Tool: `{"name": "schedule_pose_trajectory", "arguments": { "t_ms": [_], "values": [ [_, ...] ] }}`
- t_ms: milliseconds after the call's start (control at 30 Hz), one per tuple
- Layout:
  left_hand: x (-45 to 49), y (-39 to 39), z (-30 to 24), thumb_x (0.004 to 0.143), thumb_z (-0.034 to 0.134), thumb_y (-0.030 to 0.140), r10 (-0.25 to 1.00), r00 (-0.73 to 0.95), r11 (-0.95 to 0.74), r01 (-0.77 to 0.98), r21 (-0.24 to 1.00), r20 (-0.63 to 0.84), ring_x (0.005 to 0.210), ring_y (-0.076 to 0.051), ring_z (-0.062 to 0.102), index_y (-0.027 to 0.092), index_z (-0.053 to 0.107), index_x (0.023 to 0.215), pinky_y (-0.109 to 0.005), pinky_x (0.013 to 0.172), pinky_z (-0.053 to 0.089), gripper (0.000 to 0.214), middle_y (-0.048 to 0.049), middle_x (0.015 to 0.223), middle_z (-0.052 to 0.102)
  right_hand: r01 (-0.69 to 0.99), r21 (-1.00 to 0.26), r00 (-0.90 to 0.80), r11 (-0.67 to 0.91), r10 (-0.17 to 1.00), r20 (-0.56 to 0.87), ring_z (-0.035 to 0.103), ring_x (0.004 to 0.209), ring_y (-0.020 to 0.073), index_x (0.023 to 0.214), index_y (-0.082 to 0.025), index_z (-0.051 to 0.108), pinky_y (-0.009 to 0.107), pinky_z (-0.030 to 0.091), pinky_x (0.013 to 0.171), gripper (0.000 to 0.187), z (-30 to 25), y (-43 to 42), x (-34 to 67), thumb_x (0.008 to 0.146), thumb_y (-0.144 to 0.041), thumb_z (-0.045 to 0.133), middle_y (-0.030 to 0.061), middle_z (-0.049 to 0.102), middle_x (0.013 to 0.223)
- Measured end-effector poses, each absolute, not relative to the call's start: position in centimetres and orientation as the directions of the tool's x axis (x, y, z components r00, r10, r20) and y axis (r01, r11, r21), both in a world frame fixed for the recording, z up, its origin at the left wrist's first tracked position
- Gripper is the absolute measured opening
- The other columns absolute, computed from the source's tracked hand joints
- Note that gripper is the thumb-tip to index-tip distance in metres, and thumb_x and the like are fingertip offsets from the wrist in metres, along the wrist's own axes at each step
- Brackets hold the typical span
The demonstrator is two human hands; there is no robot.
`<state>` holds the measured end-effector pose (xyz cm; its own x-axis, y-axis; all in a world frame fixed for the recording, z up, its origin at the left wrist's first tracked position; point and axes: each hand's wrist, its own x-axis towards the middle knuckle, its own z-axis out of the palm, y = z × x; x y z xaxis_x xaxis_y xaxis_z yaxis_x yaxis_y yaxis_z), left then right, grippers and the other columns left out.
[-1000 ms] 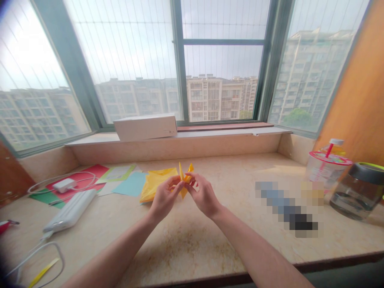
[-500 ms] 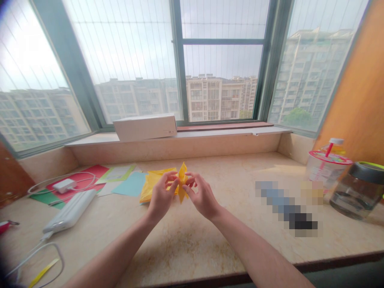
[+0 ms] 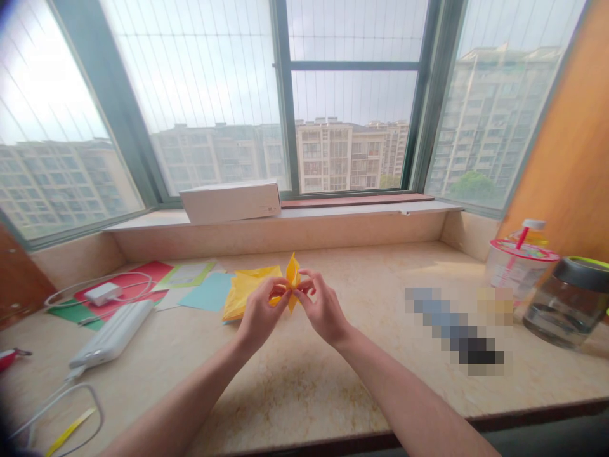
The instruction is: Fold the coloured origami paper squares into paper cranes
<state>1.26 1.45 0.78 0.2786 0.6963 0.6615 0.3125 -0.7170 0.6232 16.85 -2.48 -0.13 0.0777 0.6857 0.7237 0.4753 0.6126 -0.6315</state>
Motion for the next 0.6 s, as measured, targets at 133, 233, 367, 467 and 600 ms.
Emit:
{"name": "schedule_pose_trajectory", "arguments": {
  "t_ms": [133, 233, 367, 467, 600],
  "values": [
    [1.14, 1.46, 0.8, 0.089, 0.057, 0.023, 0.706, 0.303, -0.709, 0.293, 0.642, 0.641, 0.08, -0.019, 0.072, 0.018, 0.06, 0.1, -0.031, 0.075, 0.056, 0.013, -0.0052, 0.09, 0.073, 0.477, -0.63, 0.085, 0.613, 0.682, 0.727, 0.07, 0.079, 0.0189, 0.121, -0.024, 0.049, 0.034, 0.052, 0.074, 0.034, -0.31, -2.39, 16.81, 0.09, -0.027, 0.062, 0.0028, 0.074, 0.09],
    [1.09, 1.29, 0.98, 0.09, 0.055, 0.024, 0.722, 0.306, -0.691, 0.271, 0.67, 0.62, 0.084, -0.019, 0.072, 0.019, 0.059, 0.106, -0.031, 0.078, 0.056, 0.017, -0.0059, 0.094, 0.074, 0.479, -0.631, 0.086, 0.61, 0.683, 0.725, 0.069, 0.078, 0.0187, 0.122, -0.024, 0.049, 0.033, 0.051, 0.074, 0.035, -0.31, -2.39, 16.75, 0.089, -0.026, 0.062, 0.0019, 0.074, 0.088],
    [1.2, 1.36, 1.05, 0.088, 0.055, 0.022, 0.77, 0.253, -0.633, 0.188, 0.751, 0.586, 0.081, -0.017, 0.072, 0.019, 0.058, 0.112, -0.029, 0.076, 0.056, 0.024, -0.0043, 0.091, 0.073, 0.474, -0.653, 0.117, 0.59, 0.693, 0.711, 0.068, 0.078, 0.0178, 0.125, -0.025, 0.048, 0.032, 0.051, 0.074, 0.038, -0.27, -2.34, 16.82, 0.089, -0.025, 0.061, 0.0012, 0.073, 0.089],
    [1.39, 1.78, 0.78, 0.084, 0.058, 0.02, 0.817, 0.214, -0.565, 0.111, 0.817, 0.536, 0.077, -0.016, 0.071, 0.018, 0.058, 0.114, -0.027, 0.073, 0.055, 0.03, -0.0033, 0.086, 0.073, 0.489, -0.665, 0.135, 0.564, 0.704, 0.697, 0.067, 0.076, 0.0173, 0.129, -0.025, 0.048, 0.031, 0.051, 0.072, 0.04, -0.31, -2.18, 17.05, 0.091, -0.026, 0.059, 0.0018, 0.073, 0.09],
    [1.51, 2.09, 0.39, 0.084, 0.061, 0.025, 0.834, 0.247, -0.52, 0.053, 0.853, 0.493, 0.082, -0.018, 0.071, 0.016, 0.063, 0.105, -0.029, 0.076, 0.054, 0.023, -0.0061, 0.088, 0.074, 0.537, -0.625, 0.112, 0.567, 0.686, 0.719, 0.067, 0.078, 0.018, 0.12, -0.023, 0.061, 0.031, 0.052, 0.071, 0.028, -0.48, -1.83, 17.39, 0.093, -0.027, 0.054, 0.0045, 0.074, 0.093]
  ]
}}
